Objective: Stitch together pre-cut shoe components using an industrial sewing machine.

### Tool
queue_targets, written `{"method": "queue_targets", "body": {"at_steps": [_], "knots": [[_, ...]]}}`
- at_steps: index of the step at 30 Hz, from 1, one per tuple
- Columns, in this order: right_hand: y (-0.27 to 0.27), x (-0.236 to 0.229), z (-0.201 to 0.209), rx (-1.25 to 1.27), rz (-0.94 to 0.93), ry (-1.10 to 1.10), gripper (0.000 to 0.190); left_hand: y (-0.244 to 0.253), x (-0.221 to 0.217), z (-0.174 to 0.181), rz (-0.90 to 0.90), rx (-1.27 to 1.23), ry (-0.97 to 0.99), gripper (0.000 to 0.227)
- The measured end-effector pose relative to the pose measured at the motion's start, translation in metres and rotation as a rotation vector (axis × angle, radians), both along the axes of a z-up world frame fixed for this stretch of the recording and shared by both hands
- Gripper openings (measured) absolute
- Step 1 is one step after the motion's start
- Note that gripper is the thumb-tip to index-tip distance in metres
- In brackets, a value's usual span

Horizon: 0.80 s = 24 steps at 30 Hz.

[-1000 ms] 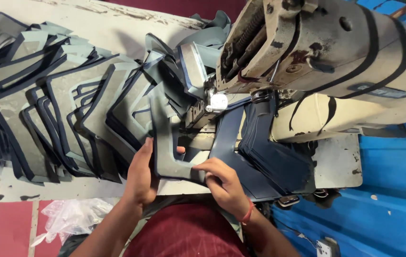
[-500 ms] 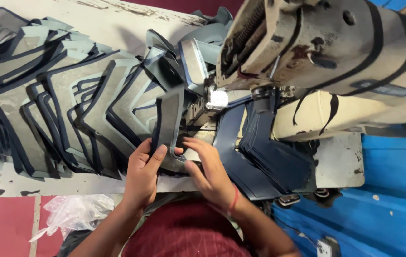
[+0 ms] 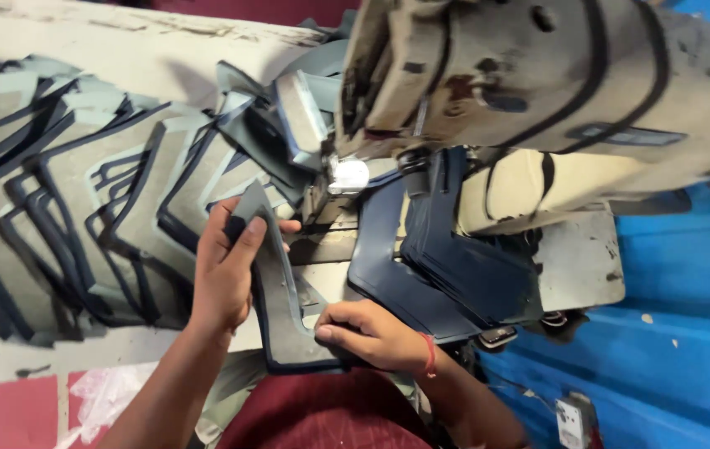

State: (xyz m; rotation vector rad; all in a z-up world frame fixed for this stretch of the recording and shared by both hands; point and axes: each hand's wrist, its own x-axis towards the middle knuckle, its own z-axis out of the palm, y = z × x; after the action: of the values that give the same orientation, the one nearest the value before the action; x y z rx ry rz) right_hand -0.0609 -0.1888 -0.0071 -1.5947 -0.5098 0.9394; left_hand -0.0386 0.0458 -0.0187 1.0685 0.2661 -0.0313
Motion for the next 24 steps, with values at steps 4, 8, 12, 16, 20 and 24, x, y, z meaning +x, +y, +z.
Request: {"method": "queue_targets", "body": {"at_steps": [4, 8, 12, 16, 20, 24], "knots": [[-0.025, -0.013, -0.017, 0.018, -0.038, 0.045, 0.021, -0.029, 0.012, -0.002, -0.14, 0.048, -0.152, 0.028], [-0.043, -0.025, -0.036, 0.064, -0.075, 0.254, 0.02, -0.048, 0.022, 0.016, -0.268, -0.017, -0.127, 0.035], [-0.044, -0.028, -0.036, 0.098, -0.105, 0.434, 0.02, -0.05, 0.031, 0.022, -0.327, -0.106, 0.045, 0.037], [-0.039, -0.021, -0.031, 0.157, -0.147, 0.506, 0.018, -0.046, 0.042, 0.03, -0.297, -0.2, 0.163, 0.037], [-0.035, -0.019, -0.032, 0.215, -0.143, 0.458, 0.018, -0.041, 0.044, 0.03, -0.26, -0.204, 0.19, 0.039], [-0.031, -0.02, -0.033, 0.229, -0.166, 0.491, 0.018, -0.038, 0.045, 0.021, -0.255, -0.15, 0.129, 0.039]]}}
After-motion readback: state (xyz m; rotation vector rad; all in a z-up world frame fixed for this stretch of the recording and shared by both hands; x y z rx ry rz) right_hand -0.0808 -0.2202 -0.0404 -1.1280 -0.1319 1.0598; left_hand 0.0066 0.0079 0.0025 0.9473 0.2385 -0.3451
